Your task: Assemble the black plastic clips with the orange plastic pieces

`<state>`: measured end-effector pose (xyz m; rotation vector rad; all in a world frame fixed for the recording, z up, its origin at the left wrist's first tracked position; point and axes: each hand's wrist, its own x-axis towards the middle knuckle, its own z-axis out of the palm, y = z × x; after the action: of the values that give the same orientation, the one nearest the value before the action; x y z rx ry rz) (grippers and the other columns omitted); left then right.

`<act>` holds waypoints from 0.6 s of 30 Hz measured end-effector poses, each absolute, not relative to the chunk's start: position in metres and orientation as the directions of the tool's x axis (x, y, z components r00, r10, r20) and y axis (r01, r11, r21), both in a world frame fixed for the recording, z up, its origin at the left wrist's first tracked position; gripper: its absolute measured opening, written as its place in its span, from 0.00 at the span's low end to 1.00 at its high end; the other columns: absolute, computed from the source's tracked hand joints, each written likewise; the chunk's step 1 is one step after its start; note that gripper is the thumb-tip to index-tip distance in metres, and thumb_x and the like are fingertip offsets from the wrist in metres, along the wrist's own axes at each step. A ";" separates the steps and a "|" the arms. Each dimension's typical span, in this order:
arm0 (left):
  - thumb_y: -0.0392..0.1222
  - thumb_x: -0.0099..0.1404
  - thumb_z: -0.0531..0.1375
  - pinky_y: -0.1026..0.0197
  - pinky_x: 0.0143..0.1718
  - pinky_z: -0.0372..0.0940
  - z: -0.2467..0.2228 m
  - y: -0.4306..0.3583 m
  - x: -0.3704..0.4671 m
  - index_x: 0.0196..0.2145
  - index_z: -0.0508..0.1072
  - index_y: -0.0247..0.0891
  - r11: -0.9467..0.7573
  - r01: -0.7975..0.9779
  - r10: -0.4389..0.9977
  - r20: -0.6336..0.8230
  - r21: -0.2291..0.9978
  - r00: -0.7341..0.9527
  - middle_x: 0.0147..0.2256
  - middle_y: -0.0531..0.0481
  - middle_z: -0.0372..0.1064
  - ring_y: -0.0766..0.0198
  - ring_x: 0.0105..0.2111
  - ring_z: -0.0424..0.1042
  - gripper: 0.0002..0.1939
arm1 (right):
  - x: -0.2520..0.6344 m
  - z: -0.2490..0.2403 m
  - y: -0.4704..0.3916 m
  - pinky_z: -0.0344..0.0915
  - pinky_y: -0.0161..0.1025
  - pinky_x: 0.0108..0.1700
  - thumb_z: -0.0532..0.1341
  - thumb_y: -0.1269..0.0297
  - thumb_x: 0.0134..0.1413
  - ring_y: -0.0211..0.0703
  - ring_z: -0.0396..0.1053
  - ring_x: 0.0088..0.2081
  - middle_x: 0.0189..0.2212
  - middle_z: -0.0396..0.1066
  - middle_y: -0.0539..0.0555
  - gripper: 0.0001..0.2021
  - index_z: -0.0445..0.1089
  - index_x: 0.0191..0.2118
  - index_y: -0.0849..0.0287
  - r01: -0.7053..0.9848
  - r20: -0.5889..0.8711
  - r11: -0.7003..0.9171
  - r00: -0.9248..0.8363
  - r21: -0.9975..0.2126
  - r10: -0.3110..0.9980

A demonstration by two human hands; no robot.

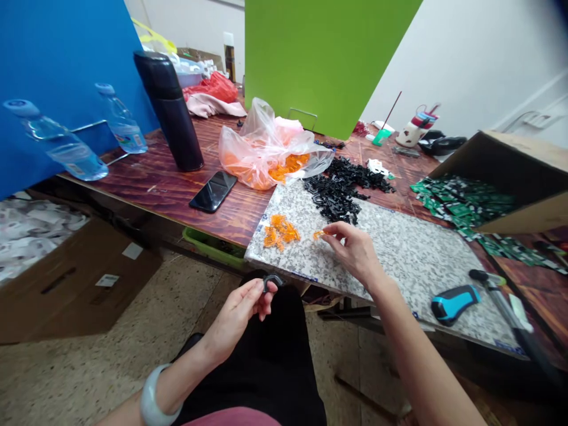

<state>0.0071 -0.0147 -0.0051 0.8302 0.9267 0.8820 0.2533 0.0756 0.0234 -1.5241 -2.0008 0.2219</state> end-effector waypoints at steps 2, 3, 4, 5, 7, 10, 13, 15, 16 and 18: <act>0.49 0.67 0.52 0.65 0.29 0.57 -0.006 -0.014 0.010 0.37 0.71 0.32 0.403 -0.270 0.892 -0.309 0.874 0.331 0.28 0.52 0.61 0.69 0.27 0.60 0.17 | 0.255 0.026 0.063 0.62 0.36 0.33 0.61 0.66 0.55 0.39 0.66 0.27 0.30 0.72 0.51 0.03 0.70 0.34 0.59 0.822 0.412 0.335 -0.136 -0.461 0.901; 0.50 0.67 0.52 0.65 0.29 0.57 -0.006 -0.013 0.011 0.37 0.71 0.32 0.402 -0.270 0.892 -0.309 0.875 0.329 0.28 0.52 0.61 0.69 0.27 0.60 0.17 | 0.256 0.026 0.057 0.62 0.36 0.34 0.60 0.66 0.55 0.39 0.66 0.27 0.30 0.72 0.52 0.03 0.70 0.34 0.59 0.832 0.424 0.338 -0.140 -0.440 0.895; 0.50 0.67 0.53 0.65 0.28 0.57 -0.007 -0.013 0.013 0.37 0.71 0.32 0.398 -0.266 0.894 -0.307 0.878 0.325 0.28 0.52 0.61 0.69 0.27 0.60 0.17 | 0.255 0.024 0.050 0.62 0.36 0.34 0.60 0.66 0.56 0.40 0.66 0.28 0.30 0.72 0.52 0.03 0.69 0.34 0.58 0.841 0.424 0.341 -0.151 -0.420 0.893; 0.50 0.66 0.53 0.65 0.28 0.57 -0.007 -0.012 0.015 0.37 0.71 0.32 0.391 -0.260 0.898 -0.305 0.883 0.318 0.27 0.53 0.61 0.69 0.27 0.60 0.16 | 0.255 0.022 0.044 0.62 0.37 0.35 0.59 0.65 0.56 0.40 0.67 0.29 0.31 0.71 0.53 0.03 0.69 0.34 0.58 0.847 0.413 0.344 -0.165 -0.406 0.896; 0.49 0.66 0.54 0.65 0.27 0.56 -0.008 -0.012 0.017 0.35 0.71 0.33 0.370 -0.232 0.906 -0.294 0.900 0.305 0.26 0.54 0.60 0.69 0.25 0.59 0.16 | 0.253 0.019 0.034 0.62 0.37 0.35 0.60 0.63 0.56 0.41 0.67 0.30 0.32 0.71 0.53 0.04 0.69 0.34 0.58 0.846 0.371 0.343 -0.190 -0.407 0.909; 0.47 0.66 0.54 0.66 0.26 0.55 -0.009 -0.011 0.017 0.32 0.71 0.33 0.323 -0.149 0.917 -0.271 0.935 0.294 0.23 0.55 0.60 0.70 0.24 0.58 0.14 | 0.252 0.017 0.025 0.62 0.35 0.33 0.61 0.61 0.55 0.39 0.67 0.28 0.31 0.71 0.51 0.06 0.69 0.34 0.57 0.820 0.307 0.333 -0.203 -0.465 0.930; 0.47 0.66 0.54 0.66 0.26 0.54 -0.011 -0.010 0.016 0.30 0.71 0.34 0.273 -0.071 0.926 -0.241 0.960 0.292 0.23 0.55 0.60 0.70 0.23 0.57 0.14 | 0.257 0.020 0.027 0.62 0.35 0.34 0.58 0.63 0.59 0.39 0.67 0.29 0.30 0.72 0.52 0.06 0.70 0.34 0.57 0.825 0.319 0.318 -0.178 -0.468 0.931; 0.47 0.66 0.54 0.66 0.26 0.54 -0.012 -0.009 0.017 0.30 0.71 0.35 0.266 -0.044 0.918 -0.239 0.963 0.318 0.22 0.55 0.60 0.70 0.23 0.57 0.14 | 0.261 0.021 0.031 0.63 0.37 0.37 0.55 0.65 0.61 0.43 0.69 0.34 0.32 0.71 0.54 0.08 0.71 0.37 0.57 0.854 0.331 0.313 -0.179 -0.416 0.927; 0.47 0.66 0.54 0.66 0.26 0.54 -0.013 -0.009 0.018 0.30 0.70 0.35 0.272 -0.036 0.909 -0.245 0.962 0.337 0.22 0.56 0.59 0.70 0.23 0.57 0.14 | 0.262 0.021 0.034 0.63 0.39 0.39 0.55 0.65 0.61 0.45 0.69 0.36 0.34 0.71 0.55 0.08 0.71 0.39 0.56 0.867 0.324 0.318 -0.196 -0.384 0.926; 0.47 0.66 0.53 0.65 0.26 0.54 -0.012 -0.009 0.021 0.30 0.70 0.35 0.286 -0.030 0.895 -0.256 0.958 0.365 0.22 0.56 0.59 0.69 0.23 0.57 0.14 | 0.261 0.020 0.039 0.63 0.41 0.42 0.54 0.66 0.62 0.47 0.68 0.40 0.38 0.70 0.57 0.10 0.71 0.43 0.56 0.877 0.287 0.346 -0.256 -0.332 0.923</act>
<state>0.0208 -0.0094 -0.0122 1.0983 1.0027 0.7812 0.2609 0.0387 0.0205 -1.5751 -2.1881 0.1455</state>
